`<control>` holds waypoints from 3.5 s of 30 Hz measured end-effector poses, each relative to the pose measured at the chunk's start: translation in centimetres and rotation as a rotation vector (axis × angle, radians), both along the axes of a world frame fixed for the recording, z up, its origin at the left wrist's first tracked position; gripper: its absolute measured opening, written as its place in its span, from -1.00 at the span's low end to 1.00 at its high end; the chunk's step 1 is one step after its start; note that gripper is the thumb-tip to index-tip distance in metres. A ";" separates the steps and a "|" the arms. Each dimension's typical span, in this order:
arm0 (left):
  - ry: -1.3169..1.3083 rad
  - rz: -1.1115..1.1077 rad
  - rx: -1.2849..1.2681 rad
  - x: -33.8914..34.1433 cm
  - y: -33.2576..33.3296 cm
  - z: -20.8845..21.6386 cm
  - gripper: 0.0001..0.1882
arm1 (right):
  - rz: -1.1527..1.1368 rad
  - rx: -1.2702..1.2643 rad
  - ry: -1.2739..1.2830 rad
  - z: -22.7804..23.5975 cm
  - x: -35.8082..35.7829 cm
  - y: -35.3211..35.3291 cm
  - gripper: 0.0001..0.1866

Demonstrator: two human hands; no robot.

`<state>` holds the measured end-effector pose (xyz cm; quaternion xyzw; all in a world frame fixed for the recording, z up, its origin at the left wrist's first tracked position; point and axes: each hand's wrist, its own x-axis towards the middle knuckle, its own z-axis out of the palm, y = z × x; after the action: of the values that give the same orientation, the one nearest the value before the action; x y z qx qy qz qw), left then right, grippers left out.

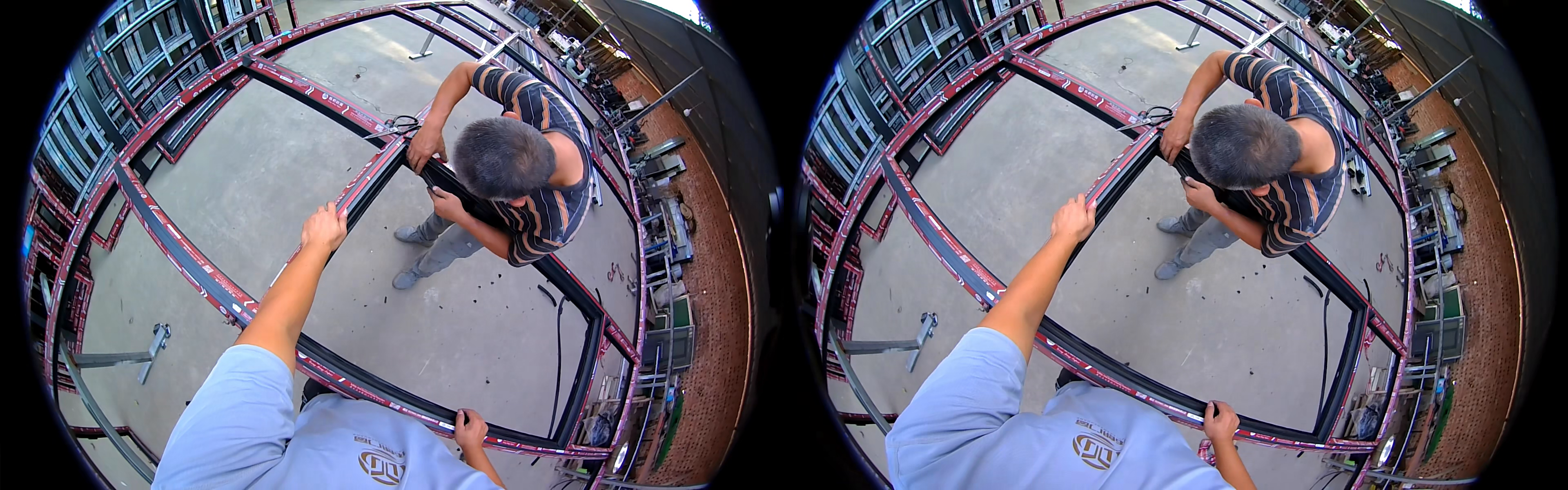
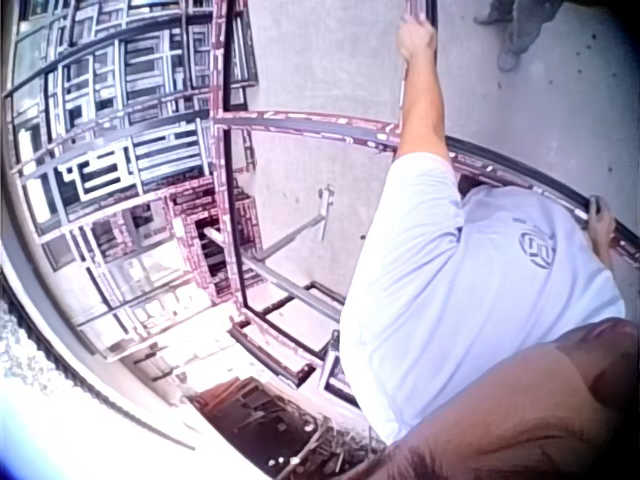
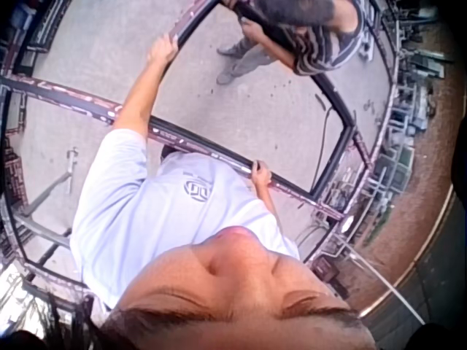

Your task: The person installs a black rubber seal onto a metal window frame. They use shears to cut the seal to length and press it into the frame's groove, working with a coworker to align and secure the seal.

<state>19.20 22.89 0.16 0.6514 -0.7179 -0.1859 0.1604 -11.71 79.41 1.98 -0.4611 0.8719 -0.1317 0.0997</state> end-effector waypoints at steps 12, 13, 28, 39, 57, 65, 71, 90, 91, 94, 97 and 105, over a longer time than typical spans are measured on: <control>-0.014 0.001 0.028 -0.2 0.1 0.2 -0.54 | 0.001 -0.005 0.005 0.0 0.0 -0.1 -0.73; -0.015 0.002 0.030 -0.2 0.0 0.2 -0.54 | 0.002 -0.008 0.005 -0.1 -0.1 -0.1 -0.73; -0.053 -0.011 0.035 -0.3 0.0 0.5 -0.52 | 0.007 -0.015 0.010 -0.5 -0.3 0.2 -0.77; -0.034 -0.001 -0.019 -0.1 -0.1 -0.2 -0.52 | -0.017 -0.006 0.007 0.0 0.1 -0.2 -0.74; -0.070 -0.008 0.011 0.0 -0.1 0.1 -0.50 | -0.007 -0.008 0.014 0.1 0.3 -0.3 -0.75; -0.050 -0.003 -0.002 0.0 -0.2 -0.1 -0.52 | -0.001 -0.025 0.019 0.0 0.2 -0.2 -0.76; -0.044 -0.002 0.008 0.0 0.0 0.0 -0.51 | 0.006 -0.034 0.028 -0.2 0.2 0.0 -0.78; -0.034 -0.004 -0.021 -0.1 0.1 0.3 -0.53 | 0.012 -0.046 0.015 -0.1 0.2 -0.2 -0.78; -0.031 -0.004 -0.026 -0.1 0.2 0.3 -0.53 | 0.005 -0.038 0.008 0.0 0.2 -0.2 -0.78; -0.031 -0.001 -0.024 0.0 0.0 0.2 -0.53 | 0.022 -0.045 0.006 -0.3 0.0 -0.1 -0.79; -0.071 -0.020 0.010 -0.1 -0.1 0.5 -0.52 | 0.013 -0.023 0.026 -0.1 0.1 -0.3 -0.76; -0.082 -0.027 -0.004 -0.3 -0.1 0.3 -0.52 | 0.021 -0.070 0.020 -0.4 -0.2 0.0 -0.77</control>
<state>18.85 22.78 0.50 0.6484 -0.7330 -0.1599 0.1295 -11.95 79.38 1.63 -0.4748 0.8627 -0.1566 0.0759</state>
